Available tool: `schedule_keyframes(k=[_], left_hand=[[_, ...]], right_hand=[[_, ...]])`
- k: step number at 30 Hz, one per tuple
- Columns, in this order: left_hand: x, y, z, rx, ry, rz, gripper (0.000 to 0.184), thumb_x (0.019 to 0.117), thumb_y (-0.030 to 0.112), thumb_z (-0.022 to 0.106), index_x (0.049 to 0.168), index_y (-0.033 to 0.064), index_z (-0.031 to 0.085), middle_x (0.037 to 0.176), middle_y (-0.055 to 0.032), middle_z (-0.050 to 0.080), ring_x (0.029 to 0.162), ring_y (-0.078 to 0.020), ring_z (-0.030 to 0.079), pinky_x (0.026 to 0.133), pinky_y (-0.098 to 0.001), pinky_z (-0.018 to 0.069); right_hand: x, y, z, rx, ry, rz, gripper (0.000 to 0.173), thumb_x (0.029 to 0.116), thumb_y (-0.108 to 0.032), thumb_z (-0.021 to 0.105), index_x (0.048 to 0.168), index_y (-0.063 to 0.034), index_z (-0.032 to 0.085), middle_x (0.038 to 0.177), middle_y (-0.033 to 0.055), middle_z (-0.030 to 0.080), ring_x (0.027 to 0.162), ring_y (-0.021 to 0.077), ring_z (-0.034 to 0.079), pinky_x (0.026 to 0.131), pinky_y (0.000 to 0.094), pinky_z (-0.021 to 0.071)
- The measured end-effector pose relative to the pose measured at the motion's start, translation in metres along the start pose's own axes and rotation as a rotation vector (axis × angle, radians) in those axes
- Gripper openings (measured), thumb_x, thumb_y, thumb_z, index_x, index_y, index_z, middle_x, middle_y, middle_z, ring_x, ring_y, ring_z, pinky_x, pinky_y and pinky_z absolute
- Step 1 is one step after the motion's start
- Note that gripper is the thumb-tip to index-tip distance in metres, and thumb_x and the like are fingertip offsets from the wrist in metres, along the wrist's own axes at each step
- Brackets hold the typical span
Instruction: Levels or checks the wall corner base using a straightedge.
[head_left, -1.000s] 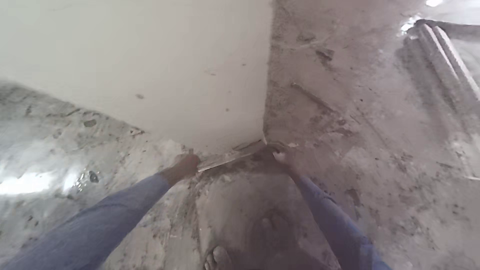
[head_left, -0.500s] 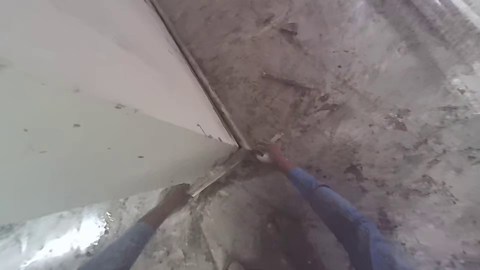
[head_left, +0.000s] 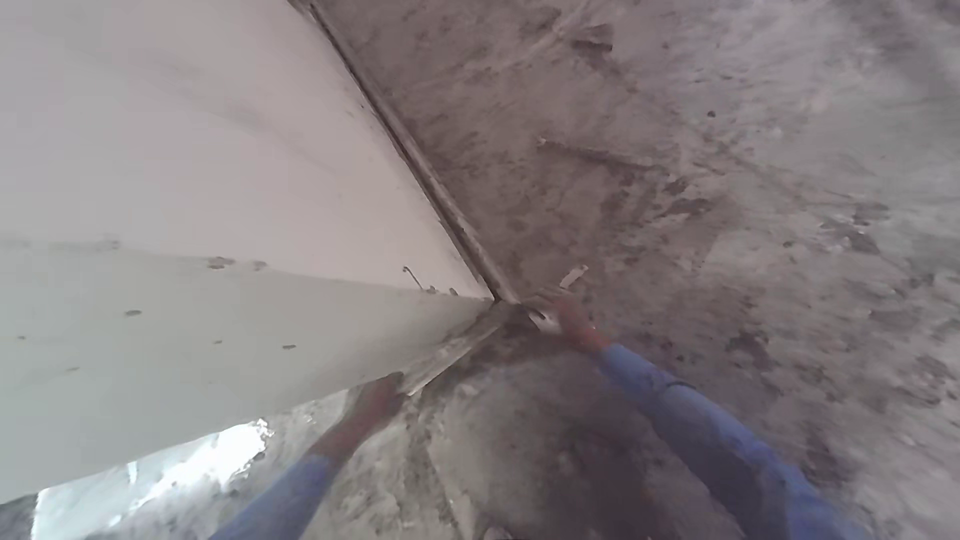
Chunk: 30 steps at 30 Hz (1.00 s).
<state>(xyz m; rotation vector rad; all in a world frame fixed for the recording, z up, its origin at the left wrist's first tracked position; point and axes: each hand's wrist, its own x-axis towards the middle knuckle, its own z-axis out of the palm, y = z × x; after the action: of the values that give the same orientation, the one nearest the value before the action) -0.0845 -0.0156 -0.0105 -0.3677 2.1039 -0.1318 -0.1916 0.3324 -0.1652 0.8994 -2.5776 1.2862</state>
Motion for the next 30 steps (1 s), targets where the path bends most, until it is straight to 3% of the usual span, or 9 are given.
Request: schedule_keyframes(k=[3, 7, 11, 14, 22, 24, 28, 30], left_hand=[[-0.003, 0.002, -0.004, 0.017, -0.026, 0.017, 0.047, 0.1018, 0.037, 0.061, 0.135, 0.0046, 0.062, 0.133, -0.0212, 0.065, 0.127, -0.0398, 0.059, 0.104, -0.0640, 0.0441], [-0.007, 0.006, -0.008, 0.078, -0.034, 0.007, 0.043, 0.1013, 0.038, 0.060, 0.128, 0.0043, 0.065, 0.127, -0.0219, 0.067, 0.122, -0.0418, 0.062, 0.099, -0.0654, 0.0466], [-0.007, 0.005, -0.009, 0.061, -0.045, 0.023, 0.044, 0.1025, 0.036, 0.060, 0.131, 0.0031, 0.063, 0.131, -0.0223, 0.065, 0.126, -0.0417, 0.060, 0.101, -0.0655, 0.0452], [-0.006, 0.001, -0.006, 0.028, -0.019, 0.039, 0.040, 0.1017, 0.034, 0.060, 0.125, 0.0016, 0.065, 0.126, -0.0231, 0.067, 0.122, -0.0425, 0.062, 0.099, -0.0660, 0.0461], [-0.005, -0.002, -0.004, 0.017, 0.001, 0.060, 0.037, 0.1004, 0.031, 0.062, 0.123, 0.0029, 0.067, 0.124, -0.0231, 0.067, 0.120, -0.0438, 0.061, 0.097, -0.0682, 0.0455], [-0.007, -0.003, -0.004, -0.007, -0.004, 0.054, 0.036, 0.0997, 0.029, 0.062, 0.125, 0.0030, 0.066, 0.127, -0.0233, 0.066, 0.123, -0.0439, 0.060, 0.099, -0.0680, 0.0446], [-0.008, -0.010, 0.004, -0.019, 0.031, 0.098, 0.035, 0.0991, 0.025, 0.063, 0.123, -0.0001, 0.067, 0.127, -0.0239, 0.065, 0.122, -0.0443, 0.060, 0.097, -0.0671, 0.0459], [-0.008, -0.012, 0.005, -0.038, 0.048, 0.110, 0.034, 0.0978, 0.023, 0.064, 0.123, 0.0004, 0.067, 0.127, -0.0238, 0.065, 0.122, -0.0445, 0.060, 0.097, -0.0672, 0.0462]], right_hand=[[-0.002, -0.002, 0.000, 0.062, 0.007, 0.027, 0.020, 0.0975, -0.022, 0.063, 0.110, -0.0182, 0.077, 0.112, 0.0030, 0.076, 0.110, 0.0208, 0.070, 0.098, 0.0441, 0.0564], [-0.001, -0.005, 0.000, 0.114, 0.039, 0.055, 0.023, 0.1012, -0.031, 0.061, 0.113, -0.0184, 0.077, 0.112, 0.0009, 0.075, 0.108, 0.0153, 0.070, 0.096, 0.0394, 0.0576], [0.003, -0.025, -0.001, 0.287, 0.201, 0.058, 0.022, 0.0946, -0.018, 0.070, 0.112, -0.0068, 0.078, 0.111, 0.0117, 0.075, 0.103, 0.0188, 0.071, 0.093, 0.0334, 0.0588], [0.008, -0.037, 0.004, 0.250, 0.337, 0.058, 0.019, 0.0915, -0.017, 0.072, 0.106, -0.0083, 0.080, 0.103, 0.0101, 0.076, 0.097, 0.0171, 0.072, 0.088, 0.0296, 0.0600], [0.012, -0.041, -0.005, 0.099, 0.258, -0.003, 0.021, 0.0932, -0.012, 0.067, 0.110, -0.0151, 0.079, 0.111, 0.0052, 0.076, 0.106, 0.0181, 0.071, 0.094, 0.0347, 0.0589], [0.010, -0.044, -0.007, -0.004, 0.216, -0.023, 0.026, 0.0951, -0.013, 0.064, 0.117, -0.0182, 0.077, 0.117, 0.0051, 0.075, 0.110, 0.0203, 0.070, 0.095, 0.0375, 0.0587], [0.015, -0.067, -0.015, -0.221, 0.129, -0.016, 0.030, 0.0914, -0.011, 0.062, 0.117, -0.0137, 0.078, 0.115, 0.0096, 0.076, 0.104, 0.0299, 0.073, 0.087, 0.0468, 0.0599], [0.021, -0.084, -0.024, -0.320, 0.057, 0.013, 0.030, 0.0911, -0.007, 0.063, 0.116, -0.0130, 0.078, 0.114, 0.0096, 0.076, 0.104, 0.0310, 0.073, 0.085, 0.0472, 0.0602]])
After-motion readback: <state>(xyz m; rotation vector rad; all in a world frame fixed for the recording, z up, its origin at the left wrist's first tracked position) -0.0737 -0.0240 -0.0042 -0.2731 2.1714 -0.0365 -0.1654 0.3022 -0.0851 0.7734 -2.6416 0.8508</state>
